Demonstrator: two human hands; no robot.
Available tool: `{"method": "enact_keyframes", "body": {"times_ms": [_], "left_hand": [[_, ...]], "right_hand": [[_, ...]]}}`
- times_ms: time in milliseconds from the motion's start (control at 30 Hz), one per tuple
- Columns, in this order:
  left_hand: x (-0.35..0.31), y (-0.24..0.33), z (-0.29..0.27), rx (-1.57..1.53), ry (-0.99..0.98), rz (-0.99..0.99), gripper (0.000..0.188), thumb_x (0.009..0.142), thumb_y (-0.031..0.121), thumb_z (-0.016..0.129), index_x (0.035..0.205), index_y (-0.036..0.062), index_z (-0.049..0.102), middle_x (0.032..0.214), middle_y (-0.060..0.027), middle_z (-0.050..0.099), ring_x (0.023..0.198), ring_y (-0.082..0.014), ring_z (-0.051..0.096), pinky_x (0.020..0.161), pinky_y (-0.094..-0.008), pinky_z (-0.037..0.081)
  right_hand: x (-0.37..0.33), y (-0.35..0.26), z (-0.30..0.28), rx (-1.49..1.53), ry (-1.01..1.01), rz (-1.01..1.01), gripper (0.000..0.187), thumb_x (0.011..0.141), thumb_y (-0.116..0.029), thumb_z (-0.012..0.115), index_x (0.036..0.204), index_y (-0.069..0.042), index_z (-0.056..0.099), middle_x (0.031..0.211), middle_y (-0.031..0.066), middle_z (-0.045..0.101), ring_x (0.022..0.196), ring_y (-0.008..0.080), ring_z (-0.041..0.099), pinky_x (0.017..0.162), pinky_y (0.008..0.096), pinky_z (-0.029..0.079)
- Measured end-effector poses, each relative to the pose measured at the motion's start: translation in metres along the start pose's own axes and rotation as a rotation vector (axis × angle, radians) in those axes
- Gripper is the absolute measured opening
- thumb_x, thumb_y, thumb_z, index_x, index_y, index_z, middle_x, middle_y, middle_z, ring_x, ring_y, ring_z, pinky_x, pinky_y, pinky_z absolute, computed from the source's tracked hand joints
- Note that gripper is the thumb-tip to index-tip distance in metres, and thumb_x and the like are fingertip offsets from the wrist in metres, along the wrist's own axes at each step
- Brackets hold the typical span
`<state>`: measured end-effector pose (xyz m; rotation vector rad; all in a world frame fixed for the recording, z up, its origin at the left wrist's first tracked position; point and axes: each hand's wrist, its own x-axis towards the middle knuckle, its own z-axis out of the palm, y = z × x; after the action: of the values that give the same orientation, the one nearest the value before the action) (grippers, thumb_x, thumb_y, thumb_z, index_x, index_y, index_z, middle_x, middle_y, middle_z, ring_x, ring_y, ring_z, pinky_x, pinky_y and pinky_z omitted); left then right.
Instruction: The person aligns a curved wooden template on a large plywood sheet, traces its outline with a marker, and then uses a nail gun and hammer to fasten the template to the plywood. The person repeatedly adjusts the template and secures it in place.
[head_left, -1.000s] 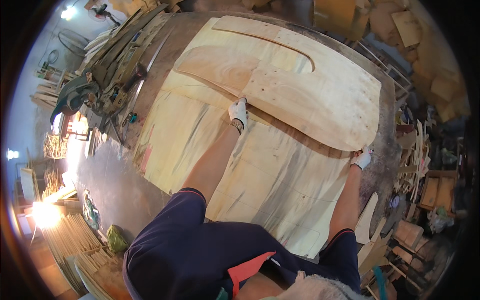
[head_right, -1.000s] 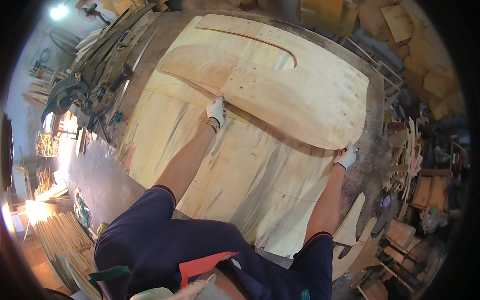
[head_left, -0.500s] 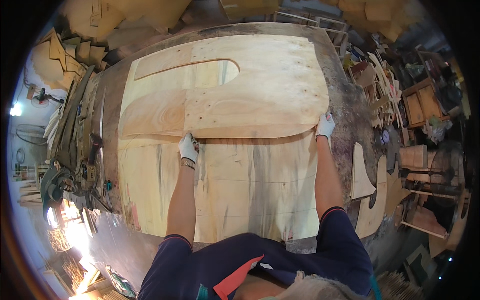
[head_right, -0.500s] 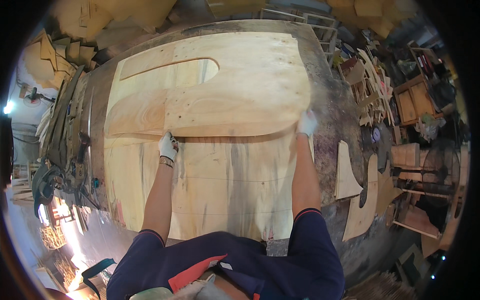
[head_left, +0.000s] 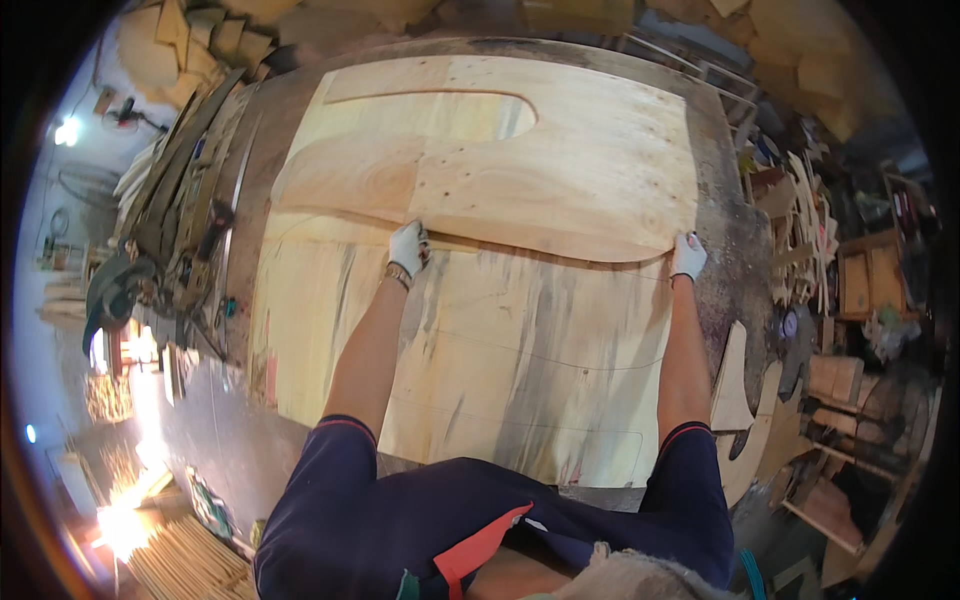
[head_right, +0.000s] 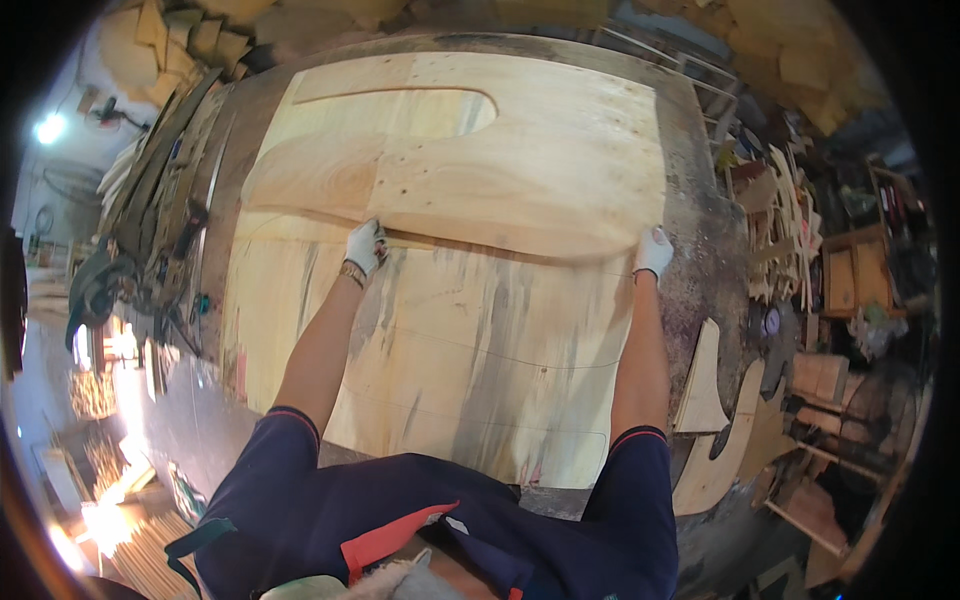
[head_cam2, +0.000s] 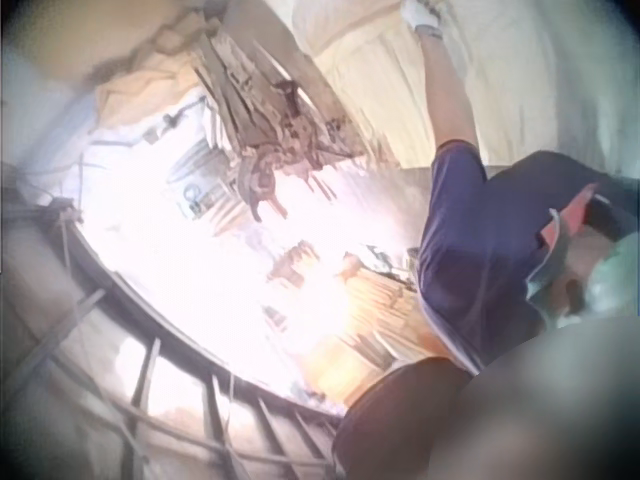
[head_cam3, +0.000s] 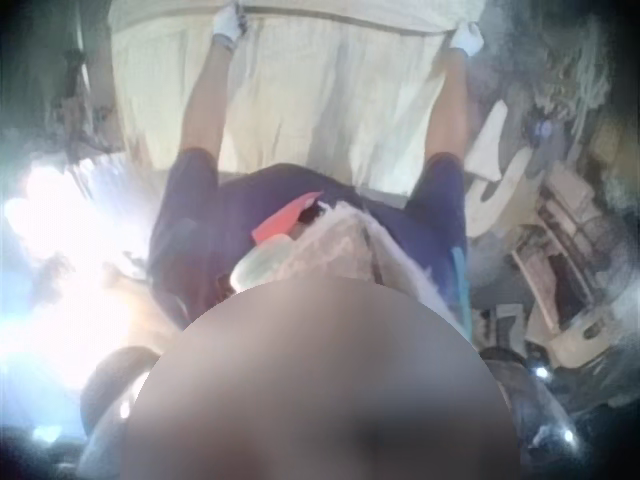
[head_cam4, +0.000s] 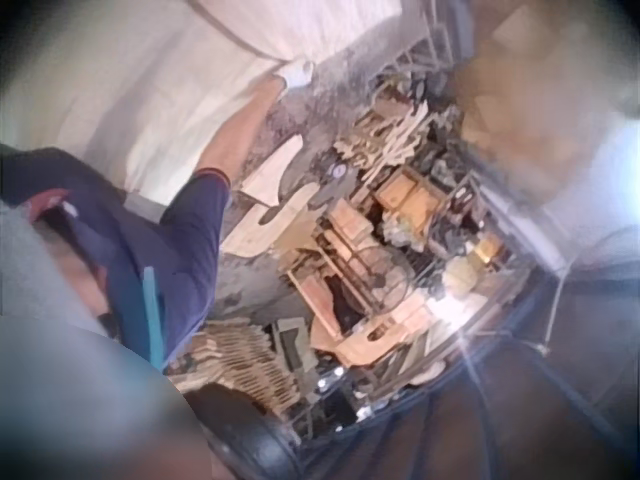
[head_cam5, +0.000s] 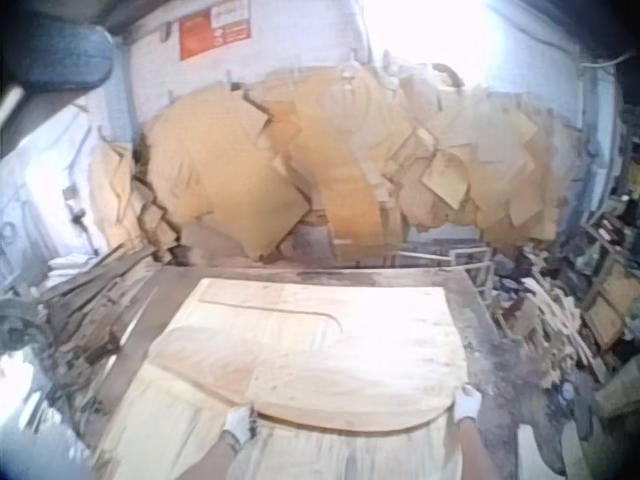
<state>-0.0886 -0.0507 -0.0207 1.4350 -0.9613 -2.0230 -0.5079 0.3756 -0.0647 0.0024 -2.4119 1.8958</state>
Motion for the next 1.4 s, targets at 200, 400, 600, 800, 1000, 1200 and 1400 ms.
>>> {"method": "enact_keyframes", "body": {"times_ms": [200,400,600,800,1000,1200,1400], "left_hand": [[-0.008,0.001,0.006,0.087,0.018,0.037,0.018,0.098,0.023,0.061,0.082,0.0128,0.059,0.065,-0.0011,0.055,0.045,-0.0155,0.046,0.039,-0.033,0.035],[-0.014,0.008,0.011,0.07,0.041,0.0,0.023,0.098,0.026,0.06,0.08,0.0111,0.059,0.063,-0.0026,0.054,0.045,-0.0163,0.047,0.039,-0.0338,0.036],[0.003,0.009,0.011,-0.049,0.075,-0.078,0.028,0.101,0.031,0.056,0.081,0.0111,0.058,0.061,-0.0051,0.056,0.04,-0.0173,0.044,0.038,-0.0341,0.035],[0.005,0.013,0.005,-0.104,0.049,-0.151,0.045,0.104,0.049,0.042,0.083,0.0132,0.058,0.062,-0.0036,0.057,0.04,-0.0173,0.042,0.038,-0.0348,0.035],[0.001,0.013,0.007,-0.047,0.027,-0.117,0.036,0.102,0.043,0.052,0.087,0.0116,0.059,0.062,-0.0026,0.055,0.042,-0.0151,0.041,0.04,-0.034,0.036],[-0.005,0.001,0.02,0.085,0.153,0.088,0.025,0.098,0.032,0.063,0.088,0.0095,0.061,0.061,-0.0052,0.055,0.044,-0.0166,0.05,0.039,-0.0338,0.039],[-0.015,-0.004,-0.034,-0.041,0.076,0.112,0.02,0.103,0.025,0.057,0.088,0.0119,0.058,0.061,-0.004,0.051,0.044,-0.019,0.05,0.04,-0.0341,0.043]], "right_hand": [[-0.001,-0.005,-0.007,-0.156,-0.05,0.047,0.016,0.087,-0.01,0.067,0.078,0.003,0.063,0.073,0.0015,0.059,0.069,0.0149,0.053,0.064,0.0351,0.047],[0.006,0.0,0.002,0.158,-0.07,0.137,0.011,0.09,-0.008,0.063,0.092,0.003,0.066,0.081,0.0041,0.064,0.072,0.0177,0.06,0.064,0.0367,0.051],[0.006,-0.002,-0.005,0.11,-0.096,0.107,0.008,0.091,-0.011,0.065,0.088,-0.003,0.063,0.077,0.0014,0.061,0.063,0.0127,0.056,0.051,0.0317,0.045],[0.001,-0.015,-0.008,0.057,-0.083,0.226,0.012,0.091,-0.014,0.07,0.086,-0.005,0.062,0.067,0.0022,0.057,0.05,0.0131,0.05,0.044,0.0316,0.038],[0.013,-0.004,-0.011,0.036,-0.121,0.309,0.021,0.094,-0.019,0.074,0.083,-0.008,0.06,0.064,0.0024,0.056,0.045,0.0117,0.045,0.041,0.0308,0.033],[0.024,-0.012,-0.018,0.034,-0.218,0.505,0.03,0.095,-0.029,0.076,0.083,-0.01,0.056,0.062,0.0014,0.053,0.047,0.0109,0.045,0.043,0.0295,0.035],[-0.119,-0.026,-0.076,-0.168,-0.19,0.392,0.042,0.095,-0.05,0.071,0.081,-0.013,0.056,0.064,0.0004,0.051,0.052,0.0123,0.049,0.046,0.0312,0.041]]}}
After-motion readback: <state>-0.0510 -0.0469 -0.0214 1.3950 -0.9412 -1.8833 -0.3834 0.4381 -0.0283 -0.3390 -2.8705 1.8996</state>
